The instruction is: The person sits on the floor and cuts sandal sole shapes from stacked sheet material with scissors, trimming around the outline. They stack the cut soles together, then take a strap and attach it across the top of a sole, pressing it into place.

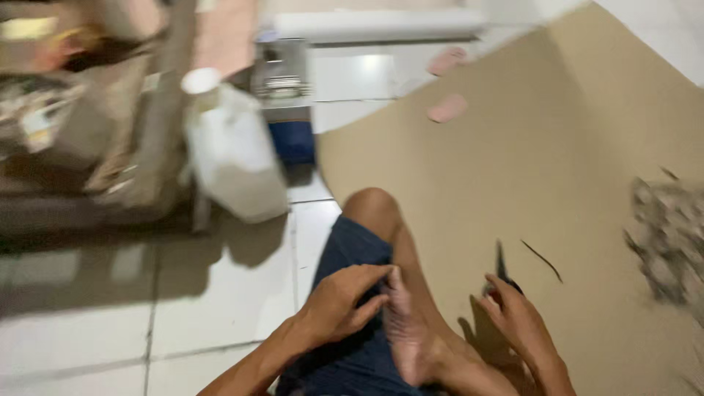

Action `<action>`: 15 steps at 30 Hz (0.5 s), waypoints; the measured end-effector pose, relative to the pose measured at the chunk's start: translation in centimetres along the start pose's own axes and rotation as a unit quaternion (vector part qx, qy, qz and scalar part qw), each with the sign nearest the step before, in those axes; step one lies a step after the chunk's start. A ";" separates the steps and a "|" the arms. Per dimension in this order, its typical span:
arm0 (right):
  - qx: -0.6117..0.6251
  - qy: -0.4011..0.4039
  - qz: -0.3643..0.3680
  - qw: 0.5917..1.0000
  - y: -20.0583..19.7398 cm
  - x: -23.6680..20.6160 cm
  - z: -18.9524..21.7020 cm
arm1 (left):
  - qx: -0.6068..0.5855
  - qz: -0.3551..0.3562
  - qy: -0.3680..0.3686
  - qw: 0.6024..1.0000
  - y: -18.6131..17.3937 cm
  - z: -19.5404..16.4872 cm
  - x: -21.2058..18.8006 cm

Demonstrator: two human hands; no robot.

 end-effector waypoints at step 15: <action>0.120 0.182 -0.042 0.975 -3.2 -3.0 -3.2 | -0.245 0.173 -0.228 0.926 21.0 3.7 13.1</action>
Point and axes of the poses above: each hand's wrist, its own x-axis towards the middle knuckle, its own y-axis out of the palm, z = x × y, the point moved 8 cm from there along x, towards the middle knuckle, and after that the axes turned 6 degrees about y, right-handed, at the moved point
